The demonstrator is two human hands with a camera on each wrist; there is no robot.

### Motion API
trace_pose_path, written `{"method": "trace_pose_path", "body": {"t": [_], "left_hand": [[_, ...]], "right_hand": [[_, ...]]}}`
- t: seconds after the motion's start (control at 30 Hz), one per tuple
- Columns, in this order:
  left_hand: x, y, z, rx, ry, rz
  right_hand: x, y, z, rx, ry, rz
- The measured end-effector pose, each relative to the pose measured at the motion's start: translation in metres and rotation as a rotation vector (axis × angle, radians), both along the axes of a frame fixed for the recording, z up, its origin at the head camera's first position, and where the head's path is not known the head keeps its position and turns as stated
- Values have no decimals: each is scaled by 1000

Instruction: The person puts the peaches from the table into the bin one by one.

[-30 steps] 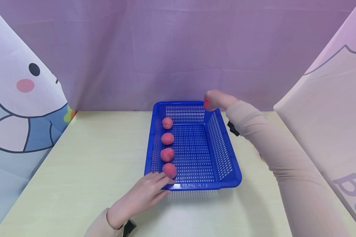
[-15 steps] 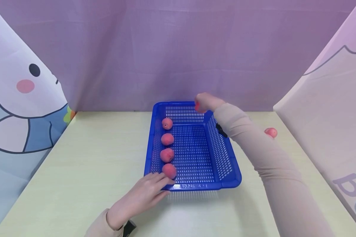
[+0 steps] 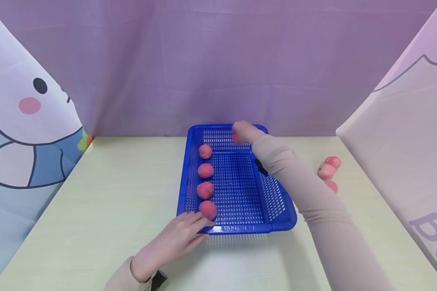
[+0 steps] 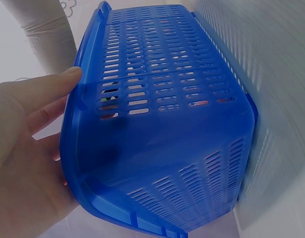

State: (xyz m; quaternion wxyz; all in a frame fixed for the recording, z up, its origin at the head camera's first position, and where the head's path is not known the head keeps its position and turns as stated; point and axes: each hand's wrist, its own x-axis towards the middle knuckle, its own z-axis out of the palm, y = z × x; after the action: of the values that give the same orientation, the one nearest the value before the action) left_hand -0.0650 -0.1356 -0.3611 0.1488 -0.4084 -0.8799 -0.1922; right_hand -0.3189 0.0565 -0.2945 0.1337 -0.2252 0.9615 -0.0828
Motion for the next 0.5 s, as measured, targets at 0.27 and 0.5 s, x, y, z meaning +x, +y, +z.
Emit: {"method": "trace_pose_path", "body": {"t": [0.27, 0.5], "left_hand": [[0, 0, 0, 4, 2, -5], [0, 0, 1, -2, -21, -2]], "right_hand": [[4, -9, -14, -42, -4, -62], [3, -12, -29, -82, 41, -99]]}}
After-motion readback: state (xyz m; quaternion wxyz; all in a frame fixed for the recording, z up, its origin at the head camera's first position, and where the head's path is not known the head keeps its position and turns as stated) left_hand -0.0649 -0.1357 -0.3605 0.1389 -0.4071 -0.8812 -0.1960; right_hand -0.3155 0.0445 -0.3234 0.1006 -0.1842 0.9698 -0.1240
